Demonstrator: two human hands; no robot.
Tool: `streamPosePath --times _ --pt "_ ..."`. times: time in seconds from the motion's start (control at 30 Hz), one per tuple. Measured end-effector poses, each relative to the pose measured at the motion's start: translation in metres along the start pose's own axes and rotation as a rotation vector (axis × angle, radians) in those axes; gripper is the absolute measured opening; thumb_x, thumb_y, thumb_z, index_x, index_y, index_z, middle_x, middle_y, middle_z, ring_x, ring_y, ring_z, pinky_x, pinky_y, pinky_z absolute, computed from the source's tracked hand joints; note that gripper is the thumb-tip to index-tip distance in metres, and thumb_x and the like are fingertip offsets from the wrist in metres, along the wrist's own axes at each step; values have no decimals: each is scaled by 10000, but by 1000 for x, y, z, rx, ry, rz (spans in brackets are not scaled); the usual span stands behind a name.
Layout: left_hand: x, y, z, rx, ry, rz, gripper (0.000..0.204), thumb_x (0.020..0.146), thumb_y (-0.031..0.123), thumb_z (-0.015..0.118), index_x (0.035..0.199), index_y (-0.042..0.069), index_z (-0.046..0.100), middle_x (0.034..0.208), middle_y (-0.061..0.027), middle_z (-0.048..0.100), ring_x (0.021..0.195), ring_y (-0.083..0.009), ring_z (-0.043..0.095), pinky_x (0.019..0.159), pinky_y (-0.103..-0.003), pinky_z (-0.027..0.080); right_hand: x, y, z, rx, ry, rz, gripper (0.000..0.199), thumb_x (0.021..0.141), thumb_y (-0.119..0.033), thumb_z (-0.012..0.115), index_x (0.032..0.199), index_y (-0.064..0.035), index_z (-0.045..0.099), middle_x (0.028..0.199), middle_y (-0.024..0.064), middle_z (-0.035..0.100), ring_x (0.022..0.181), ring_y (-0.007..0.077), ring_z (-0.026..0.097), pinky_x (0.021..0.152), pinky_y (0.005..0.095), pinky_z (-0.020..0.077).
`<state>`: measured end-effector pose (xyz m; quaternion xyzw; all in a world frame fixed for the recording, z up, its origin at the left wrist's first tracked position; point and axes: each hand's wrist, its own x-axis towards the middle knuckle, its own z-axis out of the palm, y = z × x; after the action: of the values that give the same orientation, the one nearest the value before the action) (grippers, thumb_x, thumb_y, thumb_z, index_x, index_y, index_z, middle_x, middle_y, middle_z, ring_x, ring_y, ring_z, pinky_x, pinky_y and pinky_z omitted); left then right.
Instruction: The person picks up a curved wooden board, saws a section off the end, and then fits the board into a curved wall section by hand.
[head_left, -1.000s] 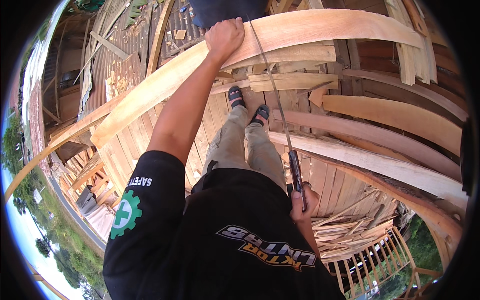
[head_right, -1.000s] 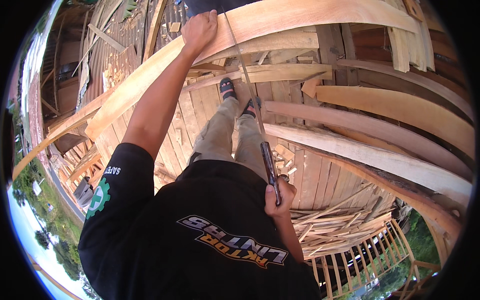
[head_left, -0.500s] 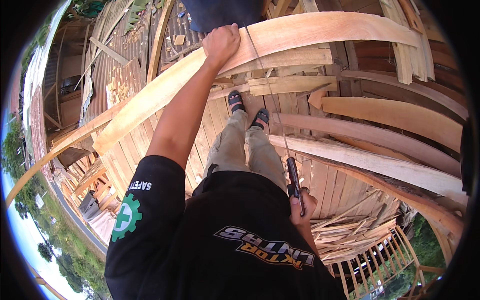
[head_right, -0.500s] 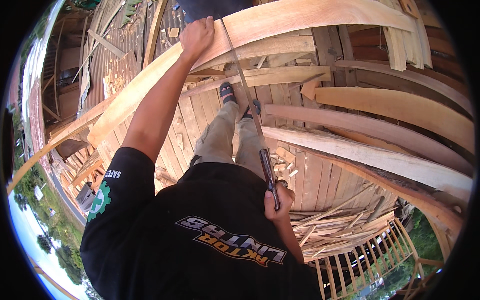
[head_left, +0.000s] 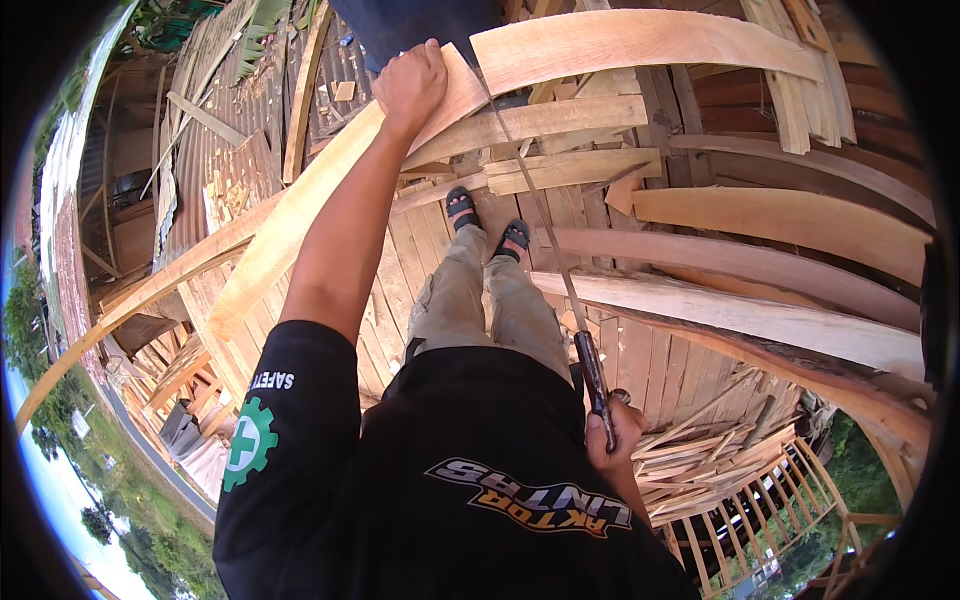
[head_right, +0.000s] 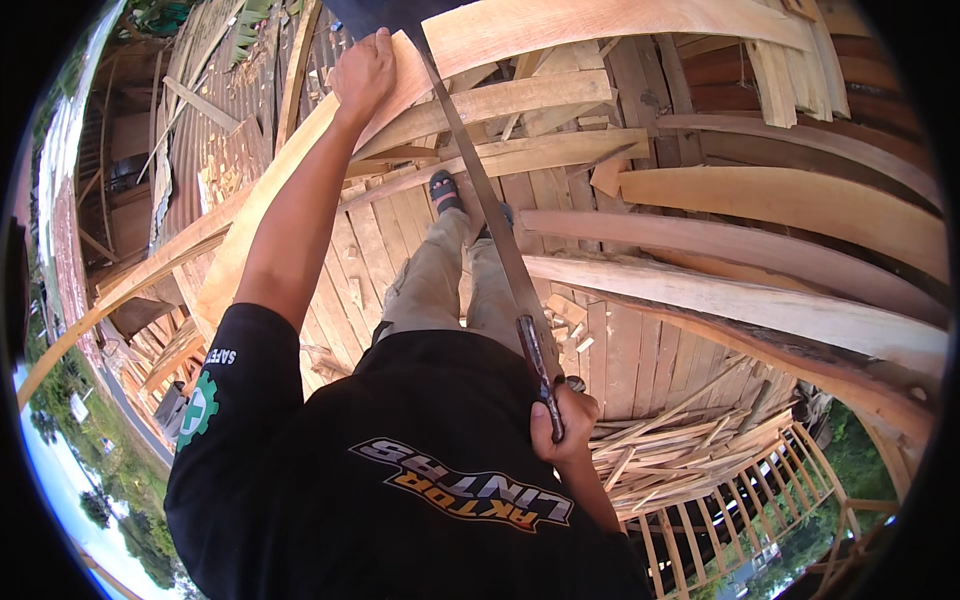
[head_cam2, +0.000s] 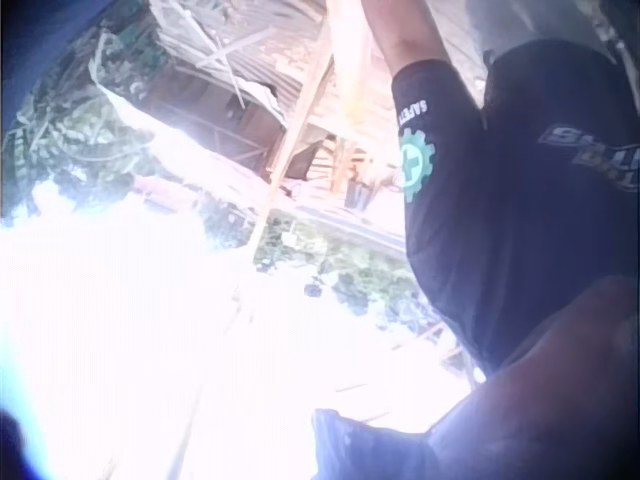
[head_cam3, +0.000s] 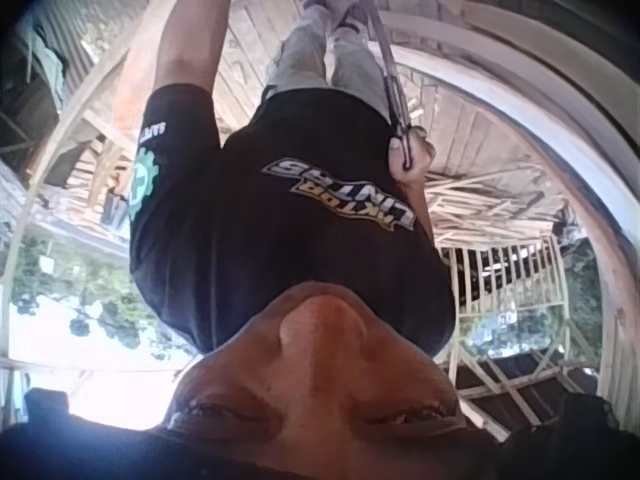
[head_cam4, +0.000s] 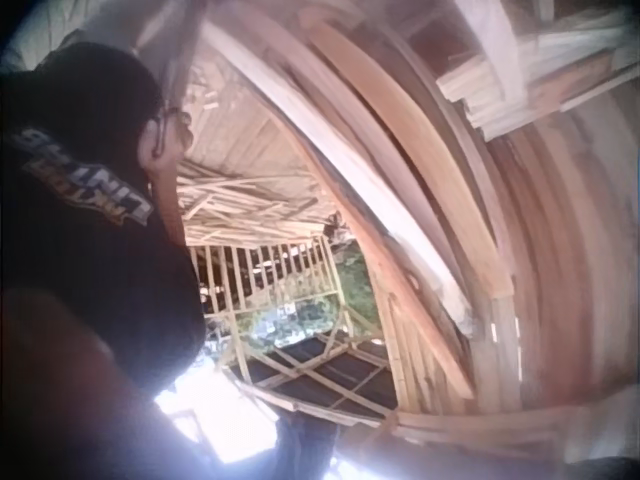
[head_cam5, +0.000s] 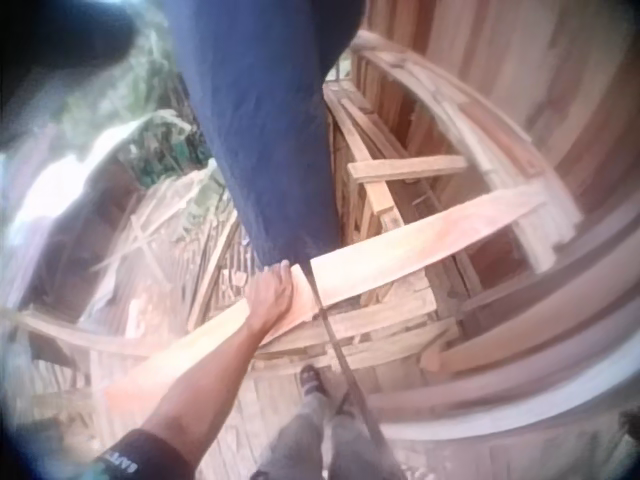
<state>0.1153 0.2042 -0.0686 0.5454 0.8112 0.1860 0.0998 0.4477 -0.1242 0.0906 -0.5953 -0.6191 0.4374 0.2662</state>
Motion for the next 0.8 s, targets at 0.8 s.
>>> streamPosePath --times 0.8 --pt "-26 -3 1 69 79 32 510 991 406 349 855 54 692 799 -241 674 782 -437 654 756 -520 500 -21 -43 -26 -51 -72 52 315 791 -136 624 599 -39 394 478 99 359 384 268 404 419 359 318"
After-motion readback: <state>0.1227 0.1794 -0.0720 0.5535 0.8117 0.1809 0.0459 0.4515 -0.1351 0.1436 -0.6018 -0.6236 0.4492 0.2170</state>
